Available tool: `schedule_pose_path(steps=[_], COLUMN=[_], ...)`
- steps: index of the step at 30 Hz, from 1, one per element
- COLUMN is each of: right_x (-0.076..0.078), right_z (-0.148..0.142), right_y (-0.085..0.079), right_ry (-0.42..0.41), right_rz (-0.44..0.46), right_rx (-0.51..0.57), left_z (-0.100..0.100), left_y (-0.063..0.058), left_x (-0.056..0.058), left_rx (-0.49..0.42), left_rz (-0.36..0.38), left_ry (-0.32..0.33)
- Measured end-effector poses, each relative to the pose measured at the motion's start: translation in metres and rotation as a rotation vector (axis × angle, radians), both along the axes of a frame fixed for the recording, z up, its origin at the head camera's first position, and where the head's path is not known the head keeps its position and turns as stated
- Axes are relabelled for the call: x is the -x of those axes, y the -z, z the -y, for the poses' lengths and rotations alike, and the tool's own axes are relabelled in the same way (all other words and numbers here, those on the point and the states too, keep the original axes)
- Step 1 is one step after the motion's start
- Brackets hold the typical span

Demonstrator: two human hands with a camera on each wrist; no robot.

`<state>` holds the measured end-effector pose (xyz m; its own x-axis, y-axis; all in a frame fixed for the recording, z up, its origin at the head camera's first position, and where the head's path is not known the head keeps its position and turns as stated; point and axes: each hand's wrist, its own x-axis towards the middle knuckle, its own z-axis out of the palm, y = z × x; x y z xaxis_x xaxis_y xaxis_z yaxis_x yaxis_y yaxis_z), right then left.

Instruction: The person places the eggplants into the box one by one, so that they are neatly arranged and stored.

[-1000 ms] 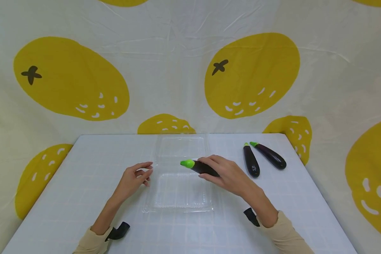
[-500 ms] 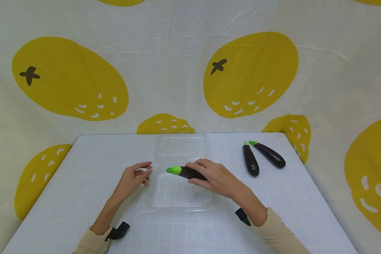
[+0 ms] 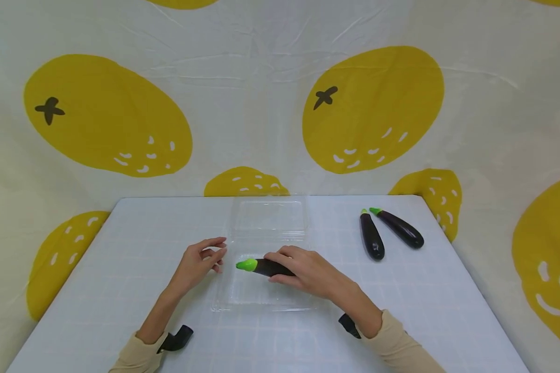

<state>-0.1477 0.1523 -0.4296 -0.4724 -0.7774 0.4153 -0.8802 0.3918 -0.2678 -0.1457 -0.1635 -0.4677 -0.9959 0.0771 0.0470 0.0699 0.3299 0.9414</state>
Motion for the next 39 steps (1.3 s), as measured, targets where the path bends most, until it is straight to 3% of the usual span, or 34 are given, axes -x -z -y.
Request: schedule_pose_path(steps=[14, 23, 39], right_x=[-0.009, -0.011, -0.014], right_z=[0.008, 0.012, 0.022], right_y=[0.012, 0.020, 0.025], right_ry=[0.005, -0.017, 0.025], right_rz=[0.084, 0.076, 0.197], right_rx=[-0.154, -0.173, -0.244], left_z=[-0.002, -0.001, 0.000], left_y=[0.000, 0.001, 0.001], left_x=[0.001, 0.001, 0.000], left_rx=[0.015, 0.030, 0.006], left_rz=[0.016, 0.020, 0.015], left_ry=[-0.011, -0.022, -0.013])
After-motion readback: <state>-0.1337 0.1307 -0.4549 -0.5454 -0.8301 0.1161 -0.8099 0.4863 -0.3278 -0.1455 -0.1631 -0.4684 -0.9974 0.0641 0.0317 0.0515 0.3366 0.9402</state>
